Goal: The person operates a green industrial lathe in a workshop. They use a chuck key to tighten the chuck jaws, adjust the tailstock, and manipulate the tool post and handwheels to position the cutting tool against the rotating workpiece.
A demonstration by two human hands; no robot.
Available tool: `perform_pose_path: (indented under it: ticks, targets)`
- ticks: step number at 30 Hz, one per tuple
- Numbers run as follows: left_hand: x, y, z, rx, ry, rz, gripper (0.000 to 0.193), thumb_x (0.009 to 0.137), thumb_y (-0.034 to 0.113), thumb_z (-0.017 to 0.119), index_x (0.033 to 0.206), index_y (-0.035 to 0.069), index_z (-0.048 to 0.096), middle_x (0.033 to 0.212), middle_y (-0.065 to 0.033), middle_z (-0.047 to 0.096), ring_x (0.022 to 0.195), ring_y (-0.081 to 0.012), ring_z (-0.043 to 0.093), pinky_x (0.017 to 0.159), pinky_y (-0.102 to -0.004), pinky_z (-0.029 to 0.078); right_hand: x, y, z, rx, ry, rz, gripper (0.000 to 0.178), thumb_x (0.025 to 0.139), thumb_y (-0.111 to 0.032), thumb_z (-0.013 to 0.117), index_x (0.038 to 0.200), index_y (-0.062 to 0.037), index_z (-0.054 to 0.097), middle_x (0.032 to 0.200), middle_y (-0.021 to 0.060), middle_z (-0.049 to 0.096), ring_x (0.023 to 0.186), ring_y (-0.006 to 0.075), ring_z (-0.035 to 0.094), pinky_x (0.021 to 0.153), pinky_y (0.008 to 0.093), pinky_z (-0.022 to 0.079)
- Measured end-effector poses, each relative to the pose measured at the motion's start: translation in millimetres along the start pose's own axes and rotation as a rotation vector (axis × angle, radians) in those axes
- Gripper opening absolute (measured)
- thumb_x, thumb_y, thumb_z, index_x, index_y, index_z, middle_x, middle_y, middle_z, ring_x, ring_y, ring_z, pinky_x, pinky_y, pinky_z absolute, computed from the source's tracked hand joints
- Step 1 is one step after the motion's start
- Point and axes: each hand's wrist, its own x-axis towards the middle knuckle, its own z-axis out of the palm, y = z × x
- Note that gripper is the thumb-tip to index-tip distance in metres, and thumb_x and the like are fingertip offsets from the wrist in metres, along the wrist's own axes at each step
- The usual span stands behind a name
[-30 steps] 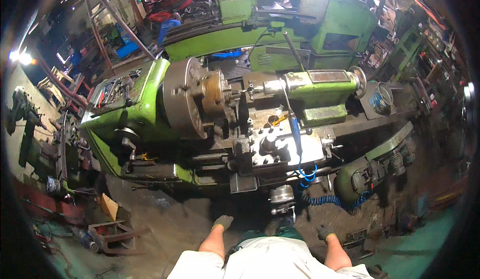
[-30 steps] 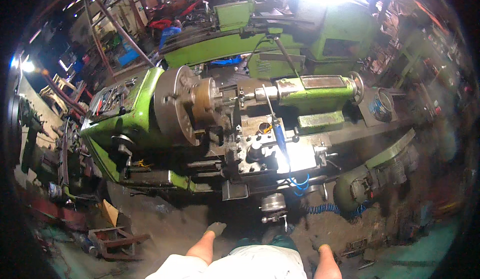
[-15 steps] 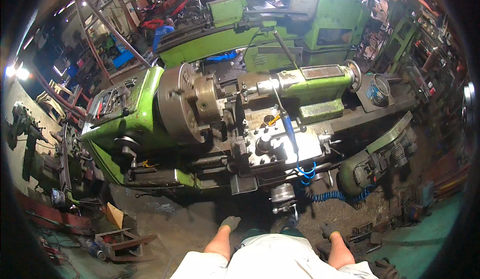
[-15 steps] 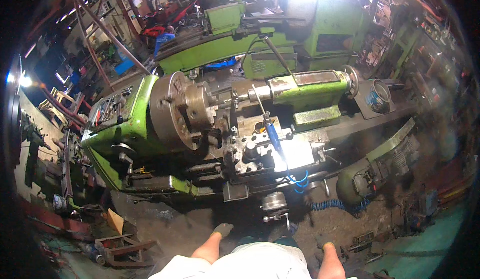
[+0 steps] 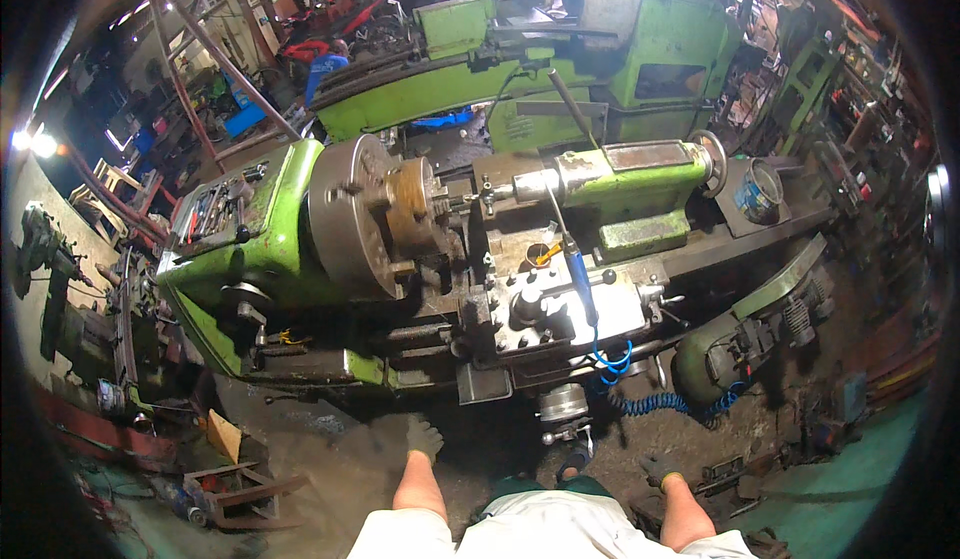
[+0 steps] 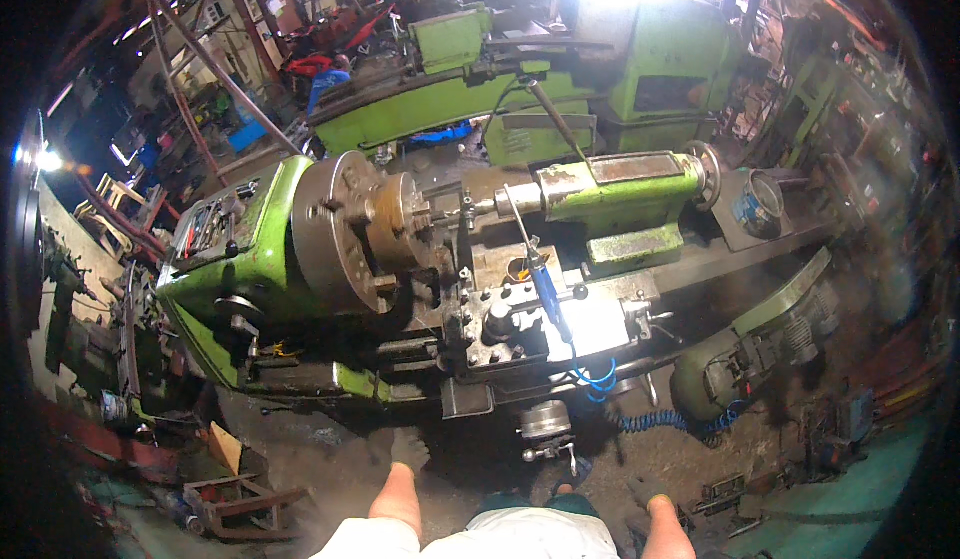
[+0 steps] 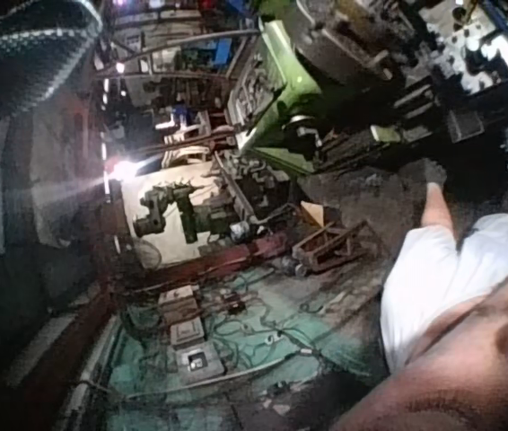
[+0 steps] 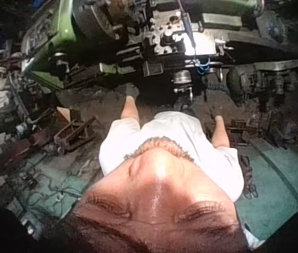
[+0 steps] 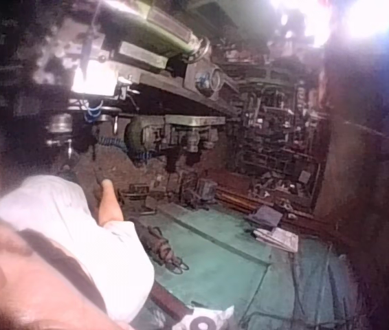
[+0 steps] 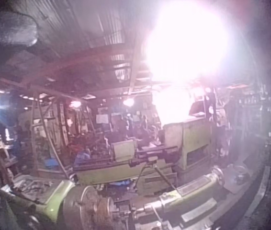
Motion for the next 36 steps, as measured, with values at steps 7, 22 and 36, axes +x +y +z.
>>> perform_pose_path:
  ticks: [7,22,36]
  targets:
    - [1,26,19,0.535,-0.498,0.194,0.068,0.092,0.07,0.044,0.141,0.023,0.054,0.152,-0.0154,0.047,0.133,-0.038,0.048,0.117,-0.0601,0.022,-47,-63,-21,-0.113,-0.047,0.068,0.045,0.09,-0.044,0.065,0.108,-0.0031,0.073,0.089,0.0163,0.072,0.069,0.0243,0.067,0.067,0.0396,0.053]
    - [59,61,93,1.457,-0.217,1.513,0.009,0.087,0.016,0.06,0.088,0.011,0.053,0.084,-0.0076,0.053,0.084,-0.0248,0.056,0.071,-0.0422,0.047,5,-1,-26,-0.347,0.046,-0.004,0.043,0.089,-0.043,0.062,0.104,-0.0048,0.073,0.088,0.0158,0.073,0.072,0.0271,0.069,0.073,0.042,0.053]
    - [-53,-50,89,1.91,0.544,1.643,0.048,0.101,0.017,0.047,0.146,0.0,0.043,0.133,-0.0229,0.054,0.111,-0.0403,0.062,0.091,-0.0479,0.053,28,-1,-70,-0.305,0.318,-0.095,0.041,0.09,-0.037,0.066,0.114,-0.0041,0.072,0.099,0.0189,0.073,0.085,0.0301,0.07,0.081,0.0403,0.053]
